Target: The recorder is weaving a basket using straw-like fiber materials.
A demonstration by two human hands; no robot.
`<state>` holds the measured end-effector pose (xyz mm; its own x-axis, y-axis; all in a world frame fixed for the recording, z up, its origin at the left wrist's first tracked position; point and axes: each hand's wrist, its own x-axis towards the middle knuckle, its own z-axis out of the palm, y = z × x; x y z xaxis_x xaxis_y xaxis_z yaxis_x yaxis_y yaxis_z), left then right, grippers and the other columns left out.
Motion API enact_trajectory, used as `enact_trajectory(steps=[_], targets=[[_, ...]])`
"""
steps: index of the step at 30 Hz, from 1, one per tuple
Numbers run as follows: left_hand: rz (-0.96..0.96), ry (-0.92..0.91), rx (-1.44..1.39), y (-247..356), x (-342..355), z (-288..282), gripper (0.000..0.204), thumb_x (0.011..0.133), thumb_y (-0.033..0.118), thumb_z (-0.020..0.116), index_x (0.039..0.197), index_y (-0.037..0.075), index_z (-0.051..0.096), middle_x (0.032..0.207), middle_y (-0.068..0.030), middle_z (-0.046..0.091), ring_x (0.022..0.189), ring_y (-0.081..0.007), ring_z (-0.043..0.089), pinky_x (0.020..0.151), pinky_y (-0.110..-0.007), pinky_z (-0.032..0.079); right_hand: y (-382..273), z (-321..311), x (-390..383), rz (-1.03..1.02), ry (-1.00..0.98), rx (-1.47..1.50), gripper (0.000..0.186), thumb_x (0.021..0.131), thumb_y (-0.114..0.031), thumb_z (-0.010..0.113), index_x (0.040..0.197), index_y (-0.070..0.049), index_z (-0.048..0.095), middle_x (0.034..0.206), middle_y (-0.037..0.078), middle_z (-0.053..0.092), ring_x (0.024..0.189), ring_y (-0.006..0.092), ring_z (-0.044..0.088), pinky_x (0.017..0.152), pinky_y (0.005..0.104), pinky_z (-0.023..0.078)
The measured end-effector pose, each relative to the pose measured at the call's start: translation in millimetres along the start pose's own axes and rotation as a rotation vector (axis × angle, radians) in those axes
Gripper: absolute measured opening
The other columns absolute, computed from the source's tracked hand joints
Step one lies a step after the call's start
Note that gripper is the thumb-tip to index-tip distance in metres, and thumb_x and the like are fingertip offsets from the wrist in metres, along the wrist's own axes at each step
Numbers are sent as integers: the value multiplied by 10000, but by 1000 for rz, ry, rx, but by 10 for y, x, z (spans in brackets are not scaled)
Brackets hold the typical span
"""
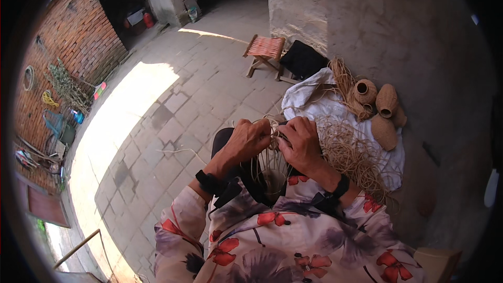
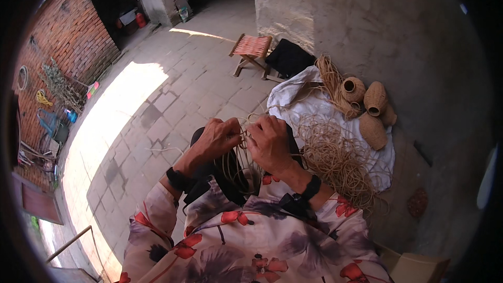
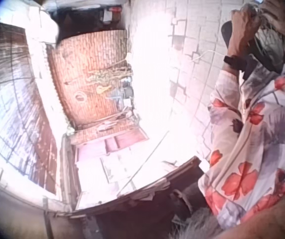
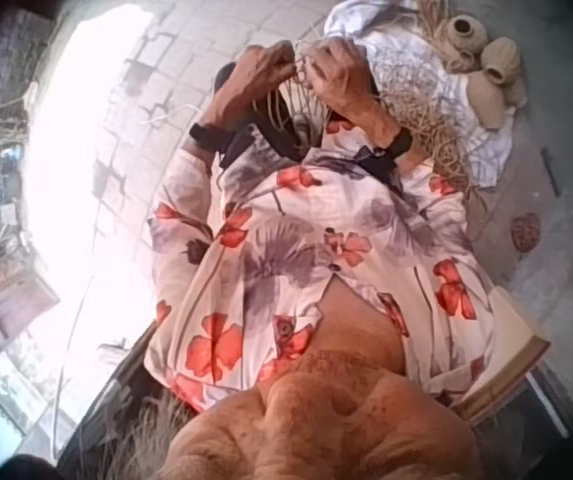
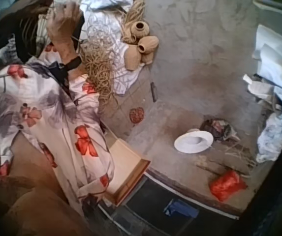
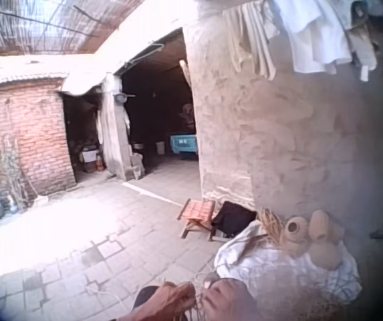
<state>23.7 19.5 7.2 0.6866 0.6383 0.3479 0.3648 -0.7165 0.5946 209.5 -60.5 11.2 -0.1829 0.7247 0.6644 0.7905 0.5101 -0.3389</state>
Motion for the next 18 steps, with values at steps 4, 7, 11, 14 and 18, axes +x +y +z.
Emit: enact_trajectory(steps=[4, 7, 11, 14, 18], targets=[[16, -48, 50, 21, 77, -23, 171, 830, 203, 626, 889, 61, 551, 683, -145, 625, 673, -394, 622, 641, -481, 471, -60, -55, -154, -117, -54, -63, 240, 665, -137, 724, 853, -99, 580, 881, 72, 502, 869, 258, 523, 763, 415, 381], [-47, -154, -4, 49, 114, -66, 237, 831, 176, 655, 961, 35, 515, 701, -152, 632, 652, -355, 633, 587, -416, 477, -134, 50, -228, -111, -114, -83, 311, 659, -164, 734, 908, -91, 563, 880, 80, 504, 862, 264, 521, 759, 412, 371], [-120, -249, -62, 69, 160, -68, 230, 868, 196, 630, 962, 20, 514, 744, -153, 651, 691, -304, 656, 616, -397, 495, -158, 192, -266, -16, -132, -162, 317, 688, -188, 740, 918, -92, 545, 872, 77, 514, 859, 256, 526, 752, 414, 363], [-152, -307, -107, 50, 195, -56, 219, 884, 192, 613, 968, 14, 517, 776, -151, 664, 724, -266, 664, 638, -376, 507, -146, 230, -306, 25, -101, -215, 265, 698, -187, 733, 869, -95, 552, 848, 79, 528, 840, 260, 537, 739, 420, 370], [-156, -367, -150, 18, 236, -23, 202, 890, 171, 600, 978, 8, 520, 813, -150, 677, 748, -236, 666, 660, -352, 516, -127, 274, -314, 124, -10, -168, 169, 698, -133, 719, 742, -84, 564, 767, 84, 561, 741, 280, 574, 660, 421, 396]])
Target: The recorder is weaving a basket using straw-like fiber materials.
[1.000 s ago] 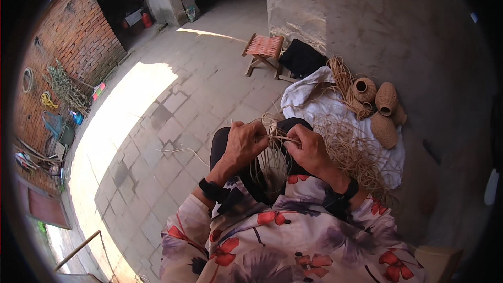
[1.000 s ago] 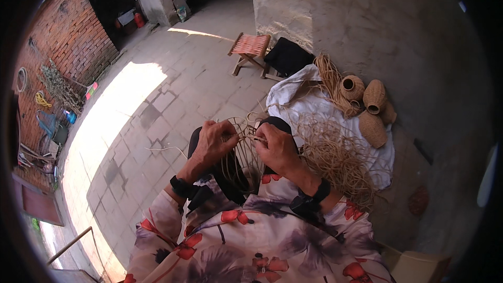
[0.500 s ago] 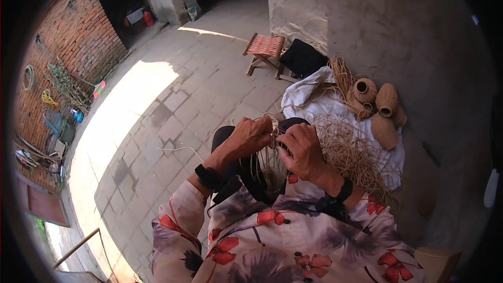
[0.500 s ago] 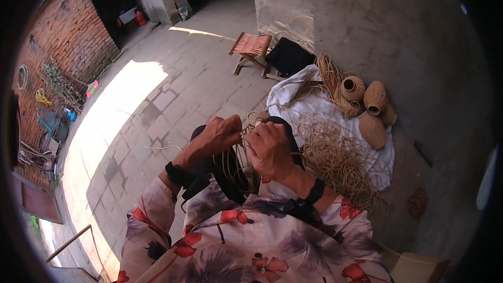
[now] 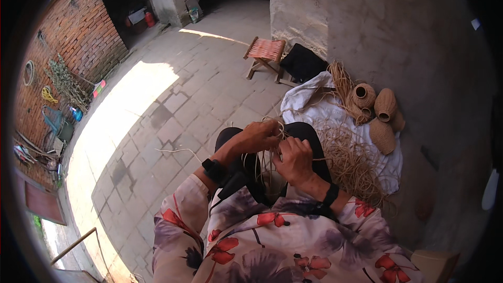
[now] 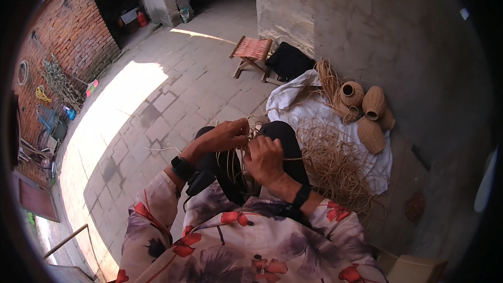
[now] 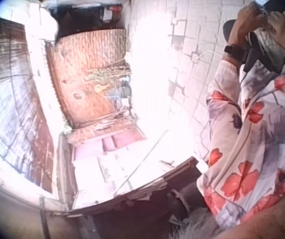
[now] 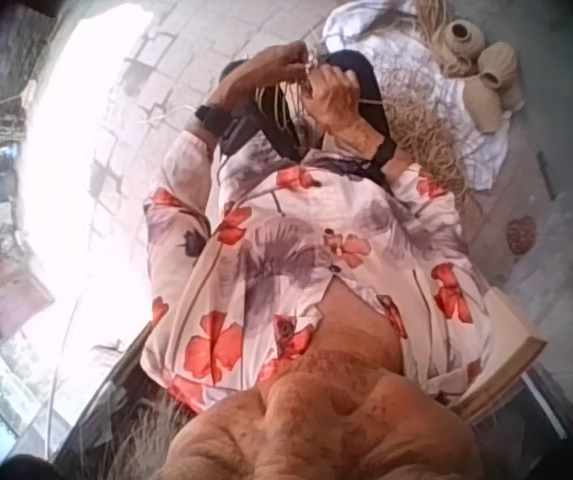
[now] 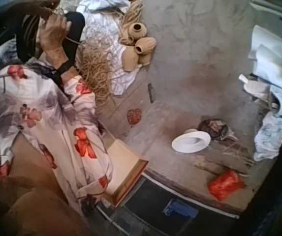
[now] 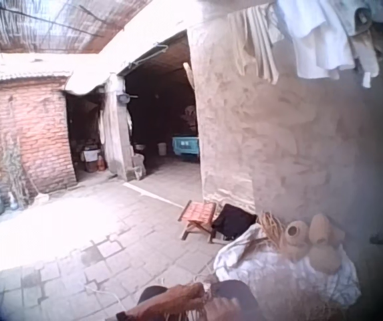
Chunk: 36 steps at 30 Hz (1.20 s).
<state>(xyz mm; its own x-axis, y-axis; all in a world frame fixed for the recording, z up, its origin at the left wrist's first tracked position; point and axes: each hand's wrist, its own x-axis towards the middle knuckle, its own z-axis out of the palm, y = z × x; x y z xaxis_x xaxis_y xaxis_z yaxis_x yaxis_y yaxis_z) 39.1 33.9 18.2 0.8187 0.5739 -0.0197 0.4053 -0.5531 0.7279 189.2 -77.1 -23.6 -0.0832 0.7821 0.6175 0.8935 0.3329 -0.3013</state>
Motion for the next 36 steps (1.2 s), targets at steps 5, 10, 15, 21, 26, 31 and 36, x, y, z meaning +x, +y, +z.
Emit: enact_trajectory(steps=[5, 10, 15, 21, 26, 31, 36], targets=[[-20, -26, -136, -47, 22, 16, 194, 877, 146, 608, 986, 10, 523, 833, -130, 674, 790, -206, 663, 692, -342, 523, 17, -13, 47, 135, -58, 101, 127, 699, -119, 687, 709, -69, 570, 739, 99, 591, 705, 317, 601, 665, 431, 446], [-66, -74, -278, -98, 60, -1, 189, 865, 119, 620, 989, 14, 524, 845, -98, 649, 806, -182, 651, 714, -327, 522, 3, -125, 44, 152, -145, 174, 150, 696, -135, 701, 747, -65, 578, 778, 112, 592, 720, 327, 603, 686, 446, 480], [-85, -103, -239, -110, 104, 24, 168, 867, 100, 606, 989, 16, 527, 830, -66, 614, 795, -158, 616, 704, -303, 497, -27, -80, 2, 2, -53, -57, 222, 714, -146, 721, 837, -59, 559, 861, 133, 567, 748, 314, 602, 610, 462, 487], [-95, -108, -273, -96, 126, 61, 205, 851, 133, 610, 1001, 16, 532, 837, -78, 610, 785, -179, 606, 708, -324, 492, 27, -10, -22, -38, -1, 34, 186, 729, -71, 686, 795, -66, 512, 804, 124, 542, 725, 324, 595, 613, 437, 494], [-32, -50, -233, -63, 146, 107, 273, 810, 200, 610, 997, 6, 568, 857, -119, 652, 775, -216, 656, 669, -352, 512, 72, -75, -12, 113, -62, 124, 181, 716, -49, 667, 807, -60, 510, 744, 113, 537, 698, 338, 591, 602, 441, 478], [-40, -40, -142, -47, 141, 99, 295, 800, 231, 619, 976, -3, 583, 871, -137, 652, 797, -252, 657, 691, -365, 507, 76, -71, 87, 227, -87, 183, 206, 700, -46, 670, 828, -42, 508, 725, 118, 564, 662, 371, 578, 585, 452, 455], [142, 111, -32, -49, 60, 121, 277, 795, 230, 628, 940, -4, 591, 851, -169, 642, 799, -331, 642, 700, -402, 492, 133, -210, 111, 825, -322, 1014, 165, 786, -88, 650, 895, -47, 533, 698, 24, 570, 587, 166, 575, 487, 322, 439]])
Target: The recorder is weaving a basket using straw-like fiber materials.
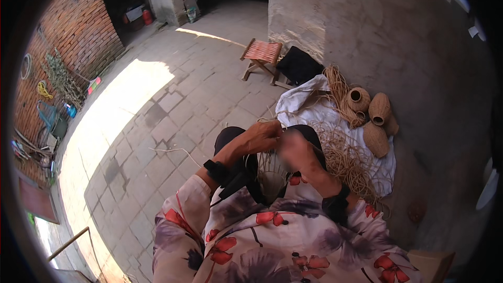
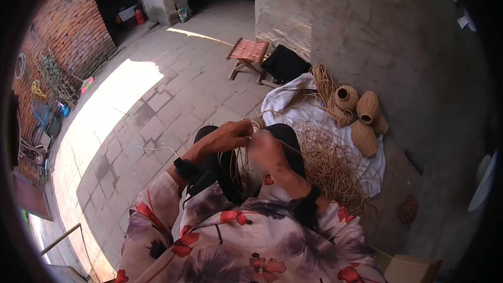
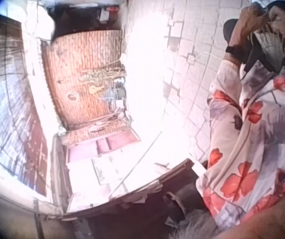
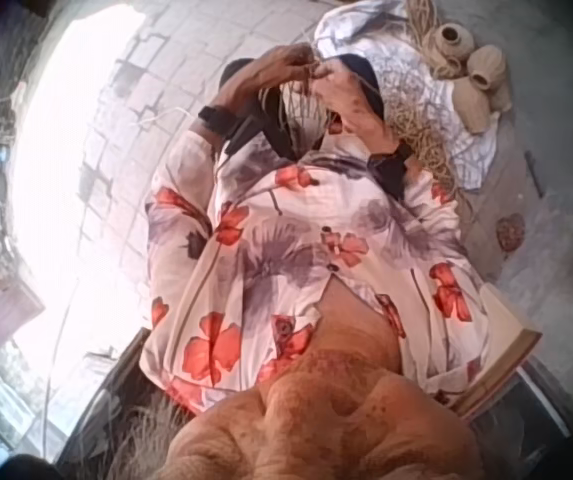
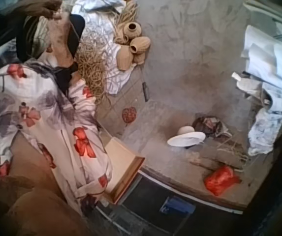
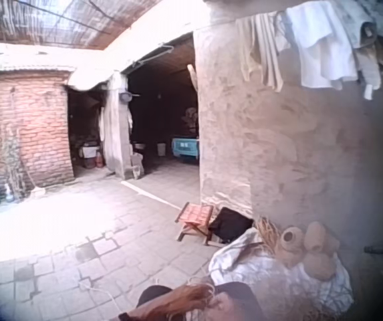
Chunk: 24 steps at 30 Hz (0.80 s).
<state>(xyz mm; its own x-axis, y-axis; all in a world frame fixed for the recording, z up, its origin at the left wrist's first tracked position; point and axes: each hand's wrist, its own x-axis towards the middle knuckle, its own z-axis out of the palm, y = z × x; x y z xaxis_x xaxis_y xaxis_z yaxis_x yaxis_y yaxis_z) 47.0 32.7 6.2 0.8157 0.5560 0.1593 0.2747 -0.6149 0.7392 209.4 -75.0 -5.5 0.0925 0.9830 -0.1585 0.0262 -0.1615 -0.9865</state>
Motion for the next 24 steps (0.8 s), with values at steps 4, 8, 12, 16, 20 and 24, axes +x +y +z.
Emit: enact_trajectory(steps=[4, 8, 12, 16, 20, 24], targets=[[-2, 26, -10, 6, -50, 50, 227, 801, 194, 622, 928, 9, 587, 832, -178, 639, 785, -353, 642, 689, -423, 493, -53, -222, -114, 252, -180, 143, 120, 863, -155, 606, 892, -47, 561, 678, -23, 528, 532, 46, 455, 402, 219, 324], [109, 100, 38, 19, -65, 88, 192, 791, 168, 622, 908, 25, 569, 778, -188, 636, 747, -388, 643, 668, -450, 494, -95, -359, -78, 264, -394, 23, 227, 944, -257, 555, 831, -61, 572, 634, -36, 493, 441, 23, 333, 362, 193, 235], [177, 106, 142, 40, -62, 91, 210, 783, 194, 630, 899, 36, 556, 736, -187, 627, 719, -404, 633, 661, -455, 499, -154, -420, 82, 189, -350, 336, 270, 988, -294, 527, 826, -85, 578, 616, -54, 449, 430, 15, 306, 386, 183, 234], [78, 131, 193, 53, -126, 125, 224, 781, 219, 637, 889, 39, 557, 716, -181, 618, 690, -401, 630, 656, -455, 499, -143, -317, 127, 172, -398, 395, 275, 986, -297, 539, 822, -84, 596, 665, -38, 508, 471, 14, 347, 430, 175, 257], [-11, 257, 192, 17, -240, 204, 228, 783, 220, 647, 844, 15, 569, 647, -181, 601, 635, -402, 620, 609, -464, 486, -184, -238, 167, -163, -318, 149, 293, 977, -279, 551, 814, -51, 639, 787, 14, 627, 772, 81, 560, 744, 219, 416], [-166, 486, 61, -118, -245, 72, 233, 754, 211, 647, 851, 4, 599, 658, -196, 619, 625, -380, 640, 619, -438, 501, -267, -107, 89, -183, -409, 339, 285, 956, -275, 581, 825, -26, 627, 755, 17, 609, 766, 94, 573, 771, 256, 445]])
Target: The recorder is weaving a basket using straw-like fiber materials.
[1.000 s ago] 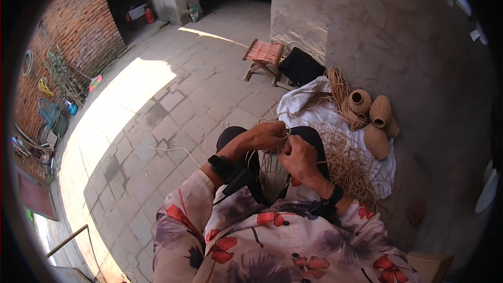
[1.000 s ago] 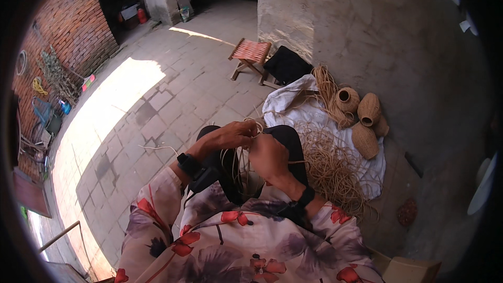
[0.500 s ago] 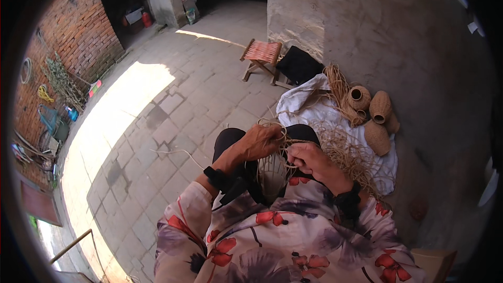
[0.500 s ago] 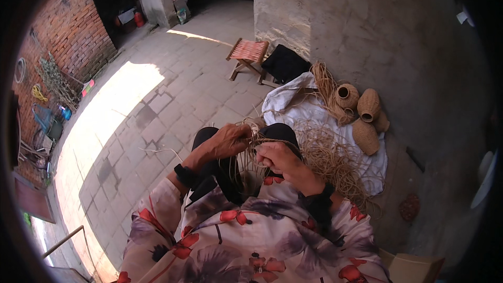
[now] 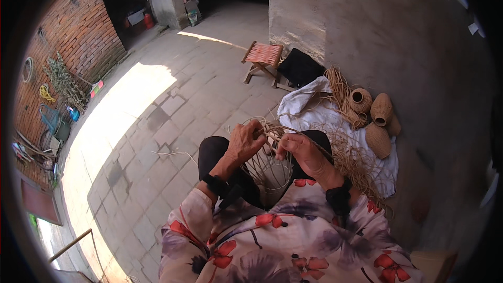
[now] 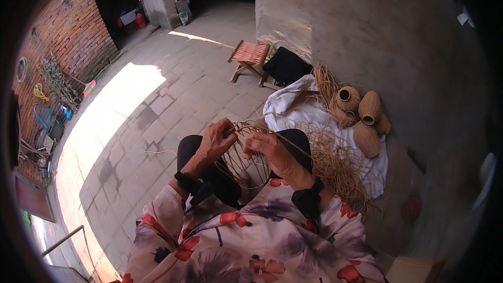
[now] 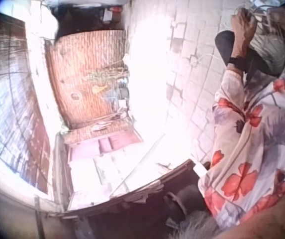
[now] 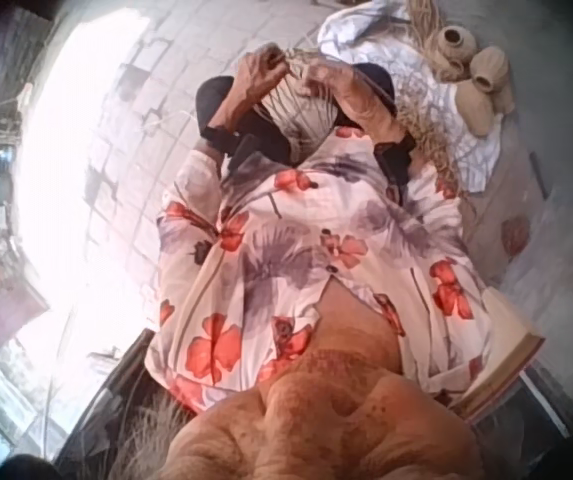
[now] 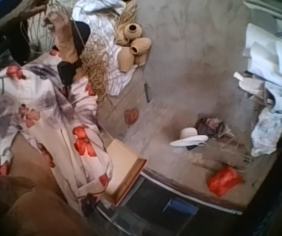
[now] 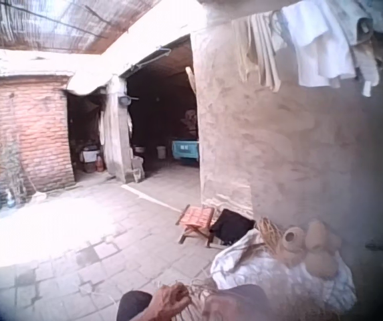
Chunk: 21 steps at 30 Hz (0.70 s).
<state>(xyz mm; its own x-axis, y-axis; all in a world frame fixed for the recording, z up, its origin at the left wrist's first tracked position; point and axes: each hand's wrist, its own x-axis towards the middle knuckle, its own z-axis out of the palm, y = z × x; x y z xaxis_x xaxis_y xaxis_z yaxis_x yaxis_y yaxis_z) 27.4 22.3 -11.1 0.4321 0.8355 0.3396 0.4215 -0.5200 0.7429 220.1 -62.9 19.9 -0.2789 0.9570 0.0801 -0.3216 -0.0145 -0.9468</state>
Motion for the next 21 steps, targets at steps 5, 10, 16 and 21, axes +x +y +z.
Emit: enact_trajectory(steps=[5, 10, 16, 21], targets=[[-144, 427, 84, -248, 196, -381, 209, 756, 207, 668, 864, 34, 623, 699, -170, 658, 662, -339, 665, 679, -416, 518, -324, -17, -322, 57, 43, -822, 227, 927, -238, 634, 835, -31, 643, 655, 43, 615, 605, 158, 598, 633, 286, 471], [-72, 692, 311, -448, 266, -783, 144, 728, 180, 705, 803, 101, 611, 620, -71, 623, 603, -289, 597, 647, -410, 476, -626, -588, -706, -142, 257, -1592, 312, 931, -347, 591, 809, -72, 674, 654, 131, 642, 645, 326, 641, 642, 464, 443], [22, 727, 424, -482, 224, -886, 133, 706, 164, 703, 786, 101, 616, 644, -55, 644, 611, -265, 607, 697, -382, 448, -611, -1980, -1255, 3, 598, -1606, 393, 956, -338, 527, 1056, 5, 691, 849, 235, 678, 802, 385, 658, 744, 460, 499], [66, 454, 301, -342, 187, -542, 121, 695, 146, 673, 783, 92, 609, 617, -59, 602, 589, -265, 582, 746, -378, 407, -475, -3419, -1709, 125, 978, -1245, 431, 943, -375, 534, 1120, -6, 667, 907, 187, 691, 891, 290, 682, 763, 395, 515]])
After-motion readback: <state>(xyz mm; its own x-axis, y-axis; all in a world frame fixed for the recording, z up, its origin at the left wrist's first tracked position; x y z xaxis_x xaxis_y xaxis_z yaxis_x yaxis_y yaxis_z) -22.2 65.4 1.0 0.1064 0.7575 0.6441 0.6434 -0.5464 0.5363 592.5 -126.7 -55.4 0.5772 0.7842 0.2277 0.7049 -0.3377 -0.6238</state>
